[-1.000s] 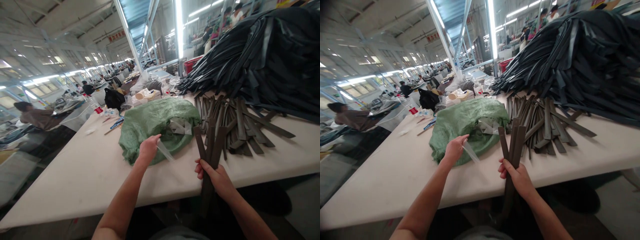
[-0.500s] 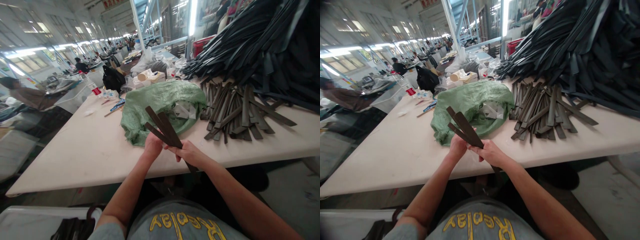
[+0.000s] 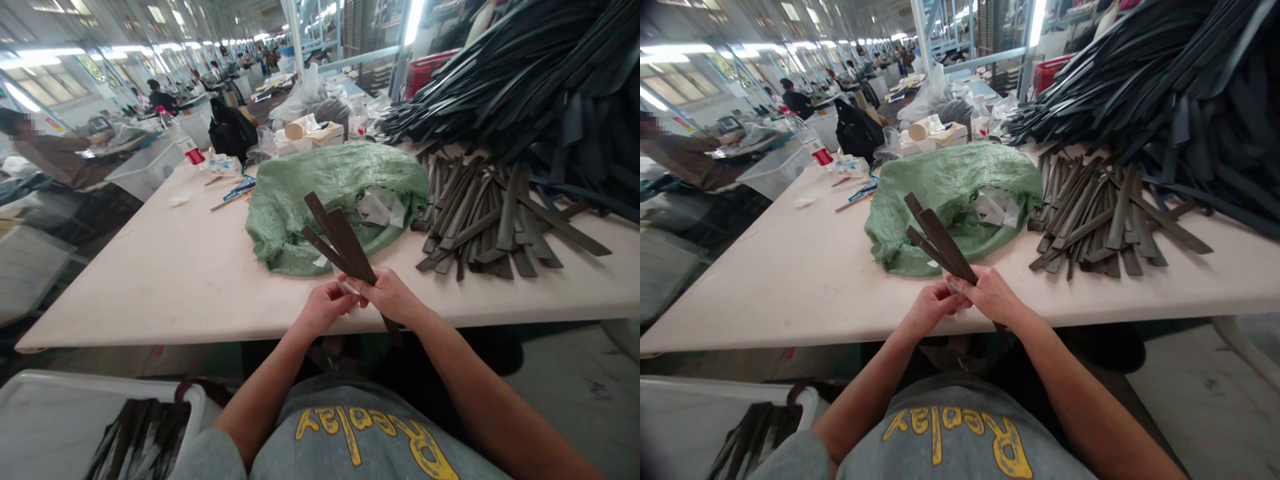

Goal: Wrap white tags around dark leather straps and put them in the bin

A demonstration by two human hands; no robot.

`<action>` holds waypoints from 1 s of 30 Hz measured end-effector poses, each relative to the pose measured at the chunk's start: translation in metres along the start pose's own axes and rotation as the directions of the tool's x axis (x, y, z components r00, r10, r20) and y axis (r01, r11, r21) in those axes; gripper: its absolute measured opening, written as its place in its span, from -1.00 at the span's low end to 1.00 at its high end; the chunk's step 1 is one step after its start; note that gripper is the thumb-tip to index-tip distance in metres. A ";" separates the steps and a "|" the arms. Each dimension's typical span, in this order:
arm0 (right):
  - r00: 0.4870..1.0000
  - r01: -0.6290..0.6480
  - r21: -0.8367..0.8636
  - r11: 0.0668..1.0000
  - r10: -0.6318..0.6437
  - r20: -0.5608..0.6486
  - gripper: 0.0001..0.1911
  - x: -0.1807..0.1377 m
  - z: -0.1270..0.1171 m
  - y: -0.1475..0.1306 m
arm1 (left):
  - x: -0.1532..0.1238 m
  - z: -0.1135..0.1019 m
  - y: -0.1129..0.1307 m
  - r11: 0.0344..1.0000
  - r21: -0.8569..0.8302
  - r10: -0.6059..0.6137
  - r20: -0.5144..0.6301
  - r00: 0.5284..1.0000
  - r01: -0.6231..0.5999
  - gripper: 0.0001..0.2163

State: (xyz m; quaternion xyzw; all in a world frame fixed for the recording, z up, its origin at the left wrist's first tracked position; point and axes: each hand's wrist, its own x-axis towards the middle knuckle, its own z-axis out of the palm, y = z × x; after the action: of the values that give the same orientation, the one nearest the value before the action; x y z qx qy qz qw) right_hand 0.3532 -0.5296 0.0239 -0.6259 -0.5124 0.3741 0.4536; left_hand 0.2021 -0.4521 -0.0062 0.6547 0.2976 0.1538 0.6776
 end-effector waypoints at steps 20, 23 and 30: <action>0.983 0.102 -0.212 0.972 -0.131 -0.127 -0.72 -0.009 -0.013 0.005 | 0.000 0.000 0.000 0.983 -0.094 -0.143 0.132 0.981 0.156 -0.70; 0.981 0.126 -0.224 0.966 -0.155 -0.119 -0.71 -0.010 -0.015 0.005 | 0.001 0.001 0.003 0.981 -0.053 -0.170 0.224 0.960 0.186 -0.69; 0.979 0.039 -0.126 0.991 -0.063 -0.195 -0.54 -0.031 -0.029 -0.001 | 0.016 0.001 0.020 0.978 -0.134 -0.144 0.110 0.983 0.158 -0.70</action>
State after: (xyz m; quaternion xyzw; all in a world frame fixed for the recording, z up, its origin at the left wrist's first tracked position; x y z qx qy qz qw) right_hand 0.3736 -0.5649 0.0338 -0.6734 -0.5021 0.2660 0.4730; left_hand 0.2190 -0.4417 0.0104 0.5870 0.3005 0.0897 0.7464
